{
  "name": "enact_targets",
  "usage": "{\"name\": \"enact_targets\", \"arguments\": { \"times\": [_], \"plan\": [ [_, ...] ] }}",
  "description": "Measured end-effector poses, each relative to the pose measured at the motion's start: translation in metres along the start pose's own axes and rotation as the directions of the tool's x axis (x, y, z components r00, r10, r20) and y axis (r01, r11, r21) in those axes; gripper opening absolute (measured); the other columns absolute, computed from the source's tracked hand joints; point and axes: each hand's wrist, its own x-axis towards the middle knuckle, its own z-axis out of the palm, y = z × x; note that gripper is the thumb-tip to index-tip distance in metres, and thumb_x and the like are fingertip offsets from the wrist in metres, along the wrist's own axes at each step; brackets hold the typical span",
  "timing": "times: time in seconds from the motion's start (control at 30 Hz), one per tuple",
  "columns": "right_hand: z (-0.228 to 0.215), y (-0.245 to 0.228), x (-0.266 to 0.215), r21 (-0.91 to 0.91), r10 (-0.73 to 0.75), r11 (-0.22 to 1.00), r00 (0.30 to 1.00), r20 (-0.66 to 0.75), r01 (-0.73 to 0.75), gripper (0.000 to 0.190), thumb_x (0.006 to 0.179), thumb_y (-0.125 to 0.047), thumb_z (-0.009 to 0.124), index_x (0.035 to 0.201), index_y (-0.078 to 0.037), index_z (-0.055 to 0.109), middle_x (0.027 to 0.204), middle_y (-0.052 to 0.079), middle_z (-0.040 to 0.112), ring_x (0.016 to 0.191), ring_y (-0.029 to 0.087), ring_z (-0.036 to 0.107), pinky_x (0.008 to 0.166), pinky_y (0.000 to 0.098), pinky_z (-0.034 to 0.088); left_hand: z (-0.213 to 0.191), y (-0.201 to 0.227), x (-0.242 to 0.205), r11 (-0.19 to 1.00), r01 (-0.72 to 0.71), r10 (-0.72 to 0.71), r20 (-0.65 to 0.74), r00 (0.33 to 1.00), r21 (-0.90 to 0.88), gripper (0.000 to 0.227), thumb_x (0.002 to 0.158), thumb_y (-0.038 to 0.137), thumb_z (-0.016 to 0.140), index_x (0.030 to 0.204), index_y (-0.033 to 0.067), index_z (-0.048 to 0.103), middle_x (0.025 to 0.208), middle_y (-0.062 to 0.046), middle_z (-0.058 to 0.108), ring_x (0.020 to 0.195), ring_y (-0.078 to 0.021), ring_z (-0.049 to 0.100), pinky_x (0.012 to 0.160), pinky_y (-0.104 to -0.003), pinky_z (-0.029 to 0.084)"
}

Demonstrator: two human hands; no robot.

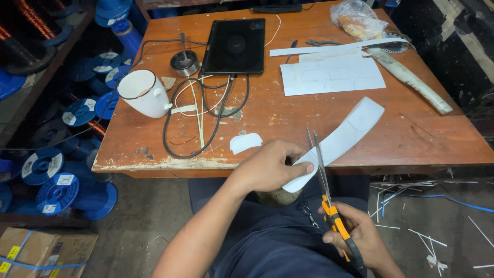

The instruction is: Cutting out curved shapes from a sheet of paper using scissors

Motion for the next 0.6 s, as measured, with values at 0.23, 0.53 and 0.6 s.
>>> {"name": "enact_targets", "arguments": {
  "times": [0.23,0.53,0.6],
  "plan": [
    [0.003,-0.003,0.007,0.01,0.082,0.997,0.996,-0.019,-0.081,0.062,0.06,-0.012,0.09,0.116,0.003,0.07,0.058,0.008,0.059,0.034,0.016,0.058,0.034,0.0264,0.045,0.007,-0.001,0.004,0.999,0.026,-0.025,-0.025,0.999,0.019,0.024,0.093,0.026,0.063,0.073,0.0133,0.062,0.061,0.004,0.043,0.059,-0.0115,0.039,0.056,-0.034,0.033],
    [0.007,-0.017,0.015,0.062,0.0,0.998,0.999,0.05,-0.003,0.073,0.065,-0.041,0.086,0.119,0.004,0.066,0.059,0.012,0.064,0.043,0.017,0.06,0.039,0.0262,0.051,0.019,0.004,0.006,0.997,0.063,-0.062,0.016,0.998,-0.038,0.021,0.093,0.025,0.062,0.079,0.0111,0.069,0.06,0.002,0.059,0.056,-0.0115,0.05,0.058,-0.033,0.042],
    [0.009,-0.022,0.016,-0.018,-0.048,0.999,0.997,0.062,0.049,0.066,0.069,-0.043,0.084,0.114,0.001,0.067,0.057,0.007,0.065,0.04,0.013,0.061,0.04,0.0247,0.049,0.016,0.006,0.005,0.997,0.071,-0.071,0.025,0.997,-0.005,0.024,0.093,0.025,0.062,0.074,0.0102,0.064,0.06,0.001,0.052,0.057,-0.0147,0.045,0.057,-0.035,0.036]
  ]
}}
